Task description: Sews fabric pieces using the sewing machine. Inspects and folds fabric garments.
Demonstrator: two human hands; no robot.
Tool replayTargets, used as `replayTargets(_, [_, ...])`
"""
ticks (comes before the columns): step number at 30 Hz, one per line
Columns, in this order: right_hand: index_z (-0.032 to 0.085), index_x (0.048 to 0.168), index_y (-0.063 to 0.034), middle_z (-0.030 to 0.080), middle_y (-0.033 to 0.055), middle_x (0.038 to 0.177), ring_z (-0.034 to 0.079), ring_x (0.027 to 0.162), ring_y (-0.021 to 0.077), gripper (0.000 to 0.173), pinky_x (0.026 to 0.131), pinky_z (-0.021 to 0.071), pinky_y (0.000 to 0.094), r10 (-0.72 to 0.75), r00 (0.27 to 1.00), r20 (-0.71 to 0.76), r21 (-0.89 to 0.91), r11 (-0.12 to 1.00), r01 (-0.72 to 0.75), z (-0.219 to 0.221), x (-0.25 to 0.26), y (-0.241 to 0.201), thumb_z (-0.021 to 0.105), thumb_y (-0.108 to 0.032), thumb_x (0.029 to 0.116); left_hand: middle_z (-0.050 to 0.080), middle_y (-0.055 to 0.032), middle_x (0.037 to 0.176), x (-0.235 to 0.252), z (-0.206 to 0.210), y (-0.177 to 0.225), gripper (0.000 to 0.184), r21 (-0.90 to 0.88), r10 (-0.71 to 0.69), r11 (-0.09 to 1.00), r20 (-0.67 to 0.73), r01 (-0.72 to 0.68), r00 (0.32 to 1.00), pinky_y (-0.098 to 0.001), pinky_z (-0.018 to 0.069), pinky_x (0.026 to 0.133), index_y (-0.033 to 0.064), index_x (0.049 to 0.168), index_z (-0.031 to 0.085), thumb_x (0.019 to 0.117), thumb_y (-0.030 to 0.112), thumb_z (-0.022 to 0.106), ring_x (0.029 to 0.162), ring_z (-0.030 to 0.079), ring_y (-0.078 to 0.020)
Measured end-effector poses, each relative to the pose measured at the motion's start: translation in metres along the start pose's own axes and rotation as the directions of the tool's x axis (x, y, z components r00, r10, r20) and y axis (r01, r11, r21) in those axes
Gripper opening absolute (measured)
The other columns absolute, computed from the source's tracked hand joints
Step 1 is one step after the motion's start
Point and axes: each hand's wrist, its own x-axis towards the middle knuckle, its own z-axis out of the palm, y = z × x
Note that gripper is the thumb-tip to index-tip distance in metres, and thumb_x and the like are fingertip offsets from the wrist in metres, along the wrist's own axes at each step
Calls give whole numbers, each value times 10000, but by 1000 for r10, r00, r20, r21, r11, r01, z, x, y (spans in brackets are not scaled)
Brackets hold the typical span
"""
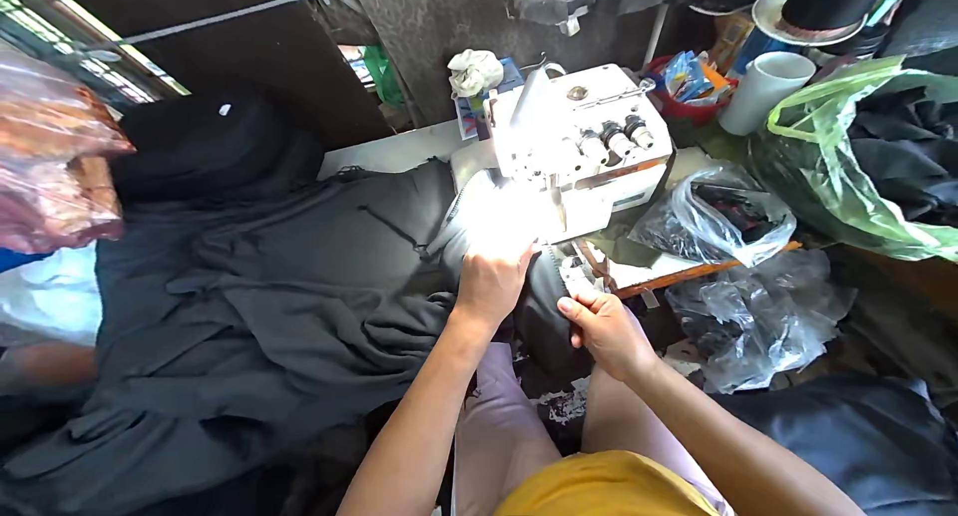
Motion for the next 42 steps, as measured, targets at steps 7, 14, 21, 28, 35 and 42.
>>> replayTargets(7, [644,868,-34,648,13,724,554,527,42,174,497,486,187,16,1000,-26,31,999,-15,-1,-1,-1,578,-75,1024,755,-121,909,12,-2,-10,191,7,10,1000,51,-11,999,-479,583,733,83,986,798,997,193,643,833,733,-299])
replayTargets(14, [647,875,-27,652,17,726,558,524,44,174,497,488,186,31,999,-22,46,998,-30,-1,2,4,570,-67,1026,765,-115,960,11,-2,-18,246,-34,114,993,55,-112,992,-452,581,768,68,1002,800,1013,232,616,873,736,-284])
replayTargets(21, [648,861,-28,650,17,716,562,523,45,186,499,492,186,25,999,-35,37,999,-24,2,3,4,571,-68,1026,749,-155,953,15,-3,-13,176,-11,18,1000,91,-17,996,-496,584,775,48,1046,784,990,150,651,884,733,-330])
replayTargets(28, [651,867,-26,654,18,717,563,522,45,187,498,492,186,26,999,-34,50,998,-25,1,3,4,566,-68,1028,759,-139,943,12,2,-3,181,21,-69,997,62,68,996,-490,584,758,61,1045,792,1000,151,642,867,738,-319])
replayTargets(35, [645,888,-31,652,11,734,562,532,44,171,504,495,191,31,999,-28,54,998,-30,0,3,4,561,-70,1032,759,-137,940,9,3,0,143,-35,-126,991,15,126,992,-473,582,782,53,991,798,970,122,674,875,736,-290])
replayTargets(42, [639,889,-33,652,12,746,566,533,44,167,499,494,185,32,999,-32,61,998,-30,2,7,2,562,-71,1032,747,-150,863,12,3,-1,141,-11,-136,991,8,136,991,-482,571,724,39,921,796,955,127,692,812,730,-307])
